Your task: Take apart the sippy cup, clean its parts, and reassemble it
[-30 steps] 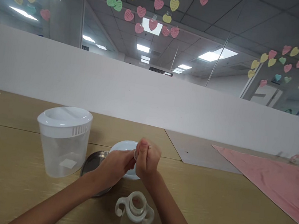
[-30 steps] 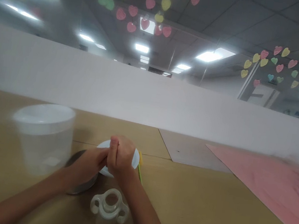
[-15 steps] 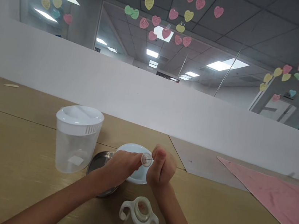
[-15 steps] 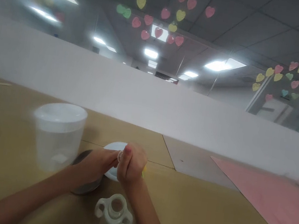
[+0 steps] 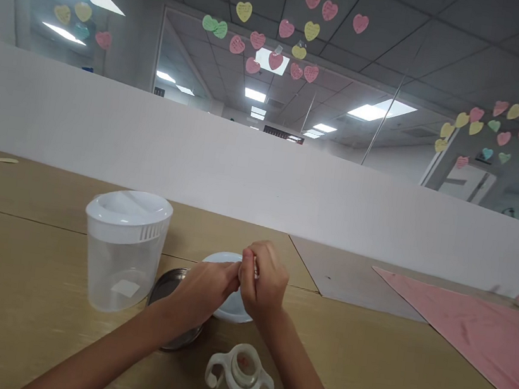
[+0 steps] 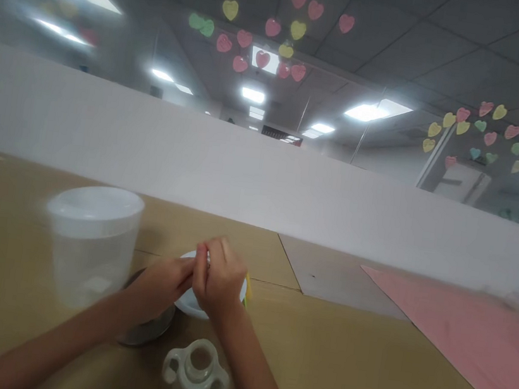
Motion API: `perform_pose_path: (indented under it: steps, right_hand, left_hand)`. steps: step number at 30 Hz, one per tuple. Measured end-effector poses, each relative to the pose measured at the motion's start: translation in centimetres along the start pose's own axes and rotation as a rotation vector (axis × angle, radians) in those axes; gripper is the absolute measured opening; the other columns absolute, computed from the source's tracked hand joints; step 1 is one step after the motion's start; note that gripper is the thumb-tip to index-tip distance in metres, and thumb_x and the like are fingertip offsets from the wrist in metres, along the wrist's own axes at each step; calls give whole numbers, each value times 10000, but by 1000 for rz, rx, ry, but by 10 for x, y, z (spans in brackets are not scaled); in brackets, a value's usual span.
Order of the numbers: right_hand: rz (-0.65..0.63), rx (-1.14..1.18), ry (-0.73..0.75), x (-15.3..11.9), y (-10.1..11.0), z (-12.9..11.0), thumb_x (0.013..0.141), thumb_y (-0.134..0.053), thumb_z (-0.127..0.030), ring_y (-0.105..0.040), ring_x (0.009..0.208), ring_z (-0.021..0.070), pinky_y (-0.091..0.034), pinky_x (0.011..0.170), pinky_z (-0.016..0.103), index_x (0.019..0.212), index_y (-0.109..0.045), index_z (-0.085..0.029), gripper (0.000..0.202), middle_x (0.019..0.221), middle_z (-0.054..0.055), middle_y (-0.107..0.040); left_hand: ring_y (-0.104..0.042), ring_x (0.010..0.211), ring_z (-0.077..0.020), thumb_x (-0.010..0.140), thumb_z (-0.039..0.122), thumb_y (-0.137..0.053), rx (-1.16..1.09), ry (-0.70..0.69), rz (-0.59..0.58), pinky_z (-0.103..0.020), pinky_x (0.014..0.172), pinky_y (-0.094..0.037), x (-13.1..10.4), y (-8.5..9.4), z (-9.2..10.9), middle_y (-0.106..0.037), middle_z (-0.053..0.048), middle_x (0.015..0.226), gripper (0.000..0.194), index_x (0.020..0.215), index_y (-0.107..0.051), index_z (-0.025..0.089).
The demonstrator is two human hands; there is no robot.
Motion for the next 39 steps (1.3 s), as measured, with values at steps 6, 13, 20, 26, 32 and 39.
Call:
perform_pose_path:
  steps: [6,13,20,26,32,39]
  right_hand:
    - [-85,-124,-104,7,-2,15,862,-408,-209,-348,507,106,-247,501,246,585,-379,-195,279,567,-15,-392]
    - [-176,-256,-118,9,-9,17,889,-410,-294,-313,433,92,-174,467,259,446,-376,-177,459,439,-16,-396]
    - [-210,-190,-178,13,-2,12,925,-316,-282,-344,427,92,-216,463,256,489,-405,-181,456,445,-19,-424]
    - [-11,-19,-178,18,28,5,923,-320,-244,-267,440,72,-218,447,230,498,-274,-188,431,470,-43,-326]
    - [148,-18,-133,21,53,2,923,-328,-211,-200,438,58,-174,431,234,539,-190,-193,409,488,-58,-226]
    - [230,59,-319,17,76,24,940,-306,-371,-209,446,63,-165,433,245,517,-198,-196,470,483,-51,-214]
  left_hand:
    - [-565,646,-153,912,264,-309,-41,23,6,-240,568,-318,0,6,3,-651,-4,742,264,813,-544,195]
    - [-544,588,-141,920,321,-290,-64,46,26,-235,542,-301,0,3,-2,-623,15,668,314,729,-505,195]
    - [-526,572,-135,912,351,-314,-117,15,77,-230,541,-305,-1,4,0,-611,19,646,330,697,-509,194]
    - [-508,552,-110,910,363,-345,-227,-30,95,-212,545,-309,-2,6,3,-592,28,606,362,647,-512,179]
    - [-458,498,-89,894,378,-391,-251,-18,91,-199,511,-287,2,11,-3,-562,36,554,393,591,-524,167]
    - [-470,514,-79,892,328,-425,-263,-47,106,-188,517,-300,3,15,-7,-581,44,576,338,640,-590,174]
Point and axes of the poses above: each hand's wrist, its own x-axis towards the middle knuckle, its own y-axis out of the back of the hand, z = x × y, the point moved 10 cm from there along x, towards the middle knuckle
